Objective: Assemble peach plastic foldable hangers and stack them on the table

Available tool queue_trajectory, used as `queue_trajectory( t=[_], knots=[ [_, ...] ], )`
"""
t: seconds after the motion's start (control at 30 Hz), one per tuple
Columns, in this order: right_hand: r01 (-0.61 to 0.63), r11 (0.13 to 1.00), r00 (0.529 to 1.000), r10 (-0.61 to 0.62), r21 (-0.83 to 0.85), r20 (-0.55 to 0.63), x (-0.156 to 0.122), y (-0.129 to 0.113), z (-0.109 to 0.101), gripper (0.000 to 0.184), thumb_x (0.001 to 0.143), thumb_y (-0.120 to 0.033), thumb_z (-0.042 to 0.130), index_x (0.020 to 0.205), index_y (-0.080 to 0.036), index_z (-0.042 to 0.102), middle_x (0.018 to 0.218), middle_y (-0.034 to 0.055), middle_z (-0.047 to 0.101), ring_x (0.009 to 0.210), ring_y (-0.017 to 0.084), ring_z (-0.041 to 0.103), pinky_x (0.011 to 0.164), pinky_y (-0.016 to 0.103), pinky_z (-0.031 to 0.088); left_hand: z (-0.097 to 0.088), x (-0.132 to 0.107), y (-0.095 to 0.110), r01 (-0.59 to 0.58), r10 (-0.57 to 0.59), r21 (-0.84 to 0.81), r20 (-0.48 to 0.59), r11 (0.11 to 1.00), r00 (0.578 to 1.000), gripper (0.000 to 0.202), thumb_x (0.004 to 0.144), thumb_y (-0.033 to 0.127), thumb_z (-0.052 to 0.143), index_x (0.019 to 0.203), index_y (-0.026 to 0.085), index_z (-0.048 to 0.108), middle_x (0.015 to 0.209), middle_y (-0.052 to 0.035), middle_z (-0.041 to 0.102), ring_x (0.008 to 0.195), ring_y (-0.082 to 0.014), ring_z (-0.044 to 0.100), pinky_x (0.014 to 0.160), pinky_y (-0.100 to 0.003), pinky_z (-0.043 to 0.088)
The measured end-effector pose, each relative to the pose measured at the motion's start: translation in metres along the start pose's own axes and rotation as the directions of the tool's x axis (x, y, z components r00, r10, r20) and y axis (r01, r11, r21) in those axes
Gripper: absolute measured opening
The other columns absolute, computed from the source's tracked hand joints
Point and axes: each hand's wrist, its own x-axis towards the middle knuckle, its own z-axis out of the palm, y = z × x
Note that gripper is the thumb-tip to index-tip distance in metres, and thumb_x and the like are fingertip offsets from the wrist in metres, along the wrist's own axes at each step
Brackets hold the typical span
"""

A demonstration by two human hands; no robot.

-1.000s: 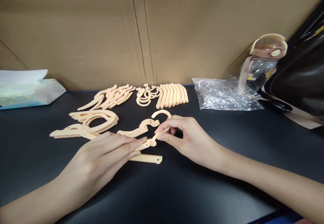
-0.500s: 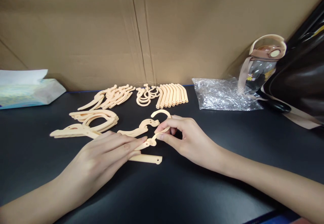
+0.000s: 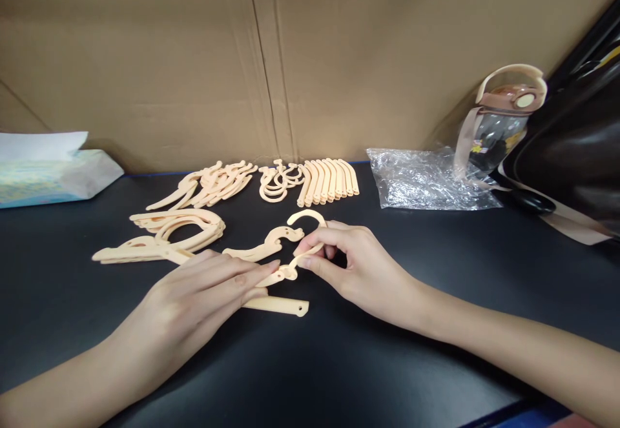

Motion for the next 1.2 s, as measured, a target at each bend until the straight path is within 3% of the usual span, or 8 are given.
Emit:
queue_trajectory(
  t=[0.5,0.63,0.73,0.83,0.9,0.97,1.07,1.2],
  knots=[
    [0.061,0.997,0.998,-0.061,-0.052,0.0,-0.002,-0.002,0.002,0.011,0.095,-0.025,0.061,0.091,-0.022,0.07,0.081,-0.0013,0.064,0.072,0.011,0.057,0.066,0.023,0.047,-0.005,0.007,0.004,0.028,-0.029,0.057,0.027,0.998,0.999,0.025,0.104,0.019,0.046,0.118,0.011,0.065,0.102,-0.0072,0.075,0.089,-0.0182,0.07,0.078,-0.03,0.052],
    [0.177,0.977,0.983,-0.181,-0.117,-0.024,-0.006,-0.005,-0.001,0.017,0.097,-0.022,0.06,0.112,-0.021,0.065,0.086,-0.0009,0.067,0.073,0.011,0.061,0.068,0.022,0.05,-0.007,0.01,0.004,0.072,-0.072,0.105,0.001,0.992,0.997,0.025,0.101,0.014,0.051,0.123,0.012,0.062,0.102,-0.0059,0.073,0.087,-0.0177,0.069,0.076,-0.03,0.05],
    [0.347,0.911,0.937,-0.346,-0.224,0.044,-0.009,-0.009,-0.001,0.029,0.099,-0.019,0.056,0.128,-0.021,0.057,0.083,-0.0023,0.07,0.07,0.01,0.063,0.07,0.022,0.051,-0.008,0.01,0.005,0.102,-0.102,0.121,-0.011,0.987,0.995,0.026,0.101,0.013,0.049,0.125,0.013,0.059,0.095,-0.0042,0.071,0.08,-0.0163,0.068,0.068,-0.028,0.049],
    [0.569,0.762,0.821,-0.51,-0.31,0.255,-0.011,-0.012,0.002,0.025,0.101,-0.022,0.054,0.125,-0.019,0.06,0.099,0.0025,0.074,0.082,0.013,0.067,0.074,0.026,0.052,-0.01,0.007,0.008,0.139,-0.135,0.108,-0.044,0.984,0.99,0.027,0.102,0.015,0.046,0.128,0.014,0.055,0.096,-0.0039,0.071,0.079,-0.015,0.07,0.069,-0.025,0.053],
    [0.654,0.678,0.754,-0.551,-0.335,0.357,-0.012,-0.012,0.005,0.022,0.1,-0.023,0.055,0.12,-0.017,0.064,0.116,0.0056,0.073,0.1,0.016,0.067,0.081,0.028,0.053,-0.01,0.005,0.01,0.19,-0.187,0.071,-0.043,0.979,0.981,0.028,0.102,0.017,0.046,0.13,0.017,0.052,0.103,-0.0045,0.072,0.082,-0.0152,0.072,0.069,-0.024,0.056],
    [0.679,0.644,0.732,-0.566,-0.352,0.378,-0.012,-0.01,0.007,0.019,0.1,-0.022,0.056,0.113,-0.015,0.067,0.12,0.0059,0.072,0.109,0.017,0.065,0.086,0.029,0.053,-0.01,0.005,0.012,0.29,-0.29,-0.009,-0.012,0.957,0.957,0.028,0.101,0.019,0.047,0.129,0.021,0.05,0.105,-0.0028,0.072,0.077,-0.0138,0.073,0.062,-0.02,0.057],
    [0.674,0.636,0.738,-0.587,-0.374,0.332,-0.011,-0.005,0.007,0.017,0.1,-0.022,0.056,0.1,-0.013,0.07,0.105,0.0062,0.075,0.105,0.018,0.065,0.088,0.032,0.052,-0.009,0.006,0.013,0.433,-0.436,-0.217,0.034,0.875,0.899,0.024,0.099,0.021,0.049,0.122,0.027,0.049,0.096,0.002,0.072,0.069,-0.0107,0.072,0.058,-0.015,0.056],
    [0.64,0.621,0.766,-0.566,-0.453,0.306,-0.008,-0.001,0.002,0.023,0.101,-0.025,0.054,0.085,-0.015,0.067,0.089,0.0051,0.074,0.092,0.018,0.066,0.082,0.033,0.05,-0.007,0.012,0.013,0.492,-0.507,-0.496,0.115,0.715,0.854,0.024,0.095,0.02,0.053,0.117,0.028,0.052,0.092,0.0028,0.071,0.06,-0.0083,0.067,0.054,-0.012,0.056]
  ],
)
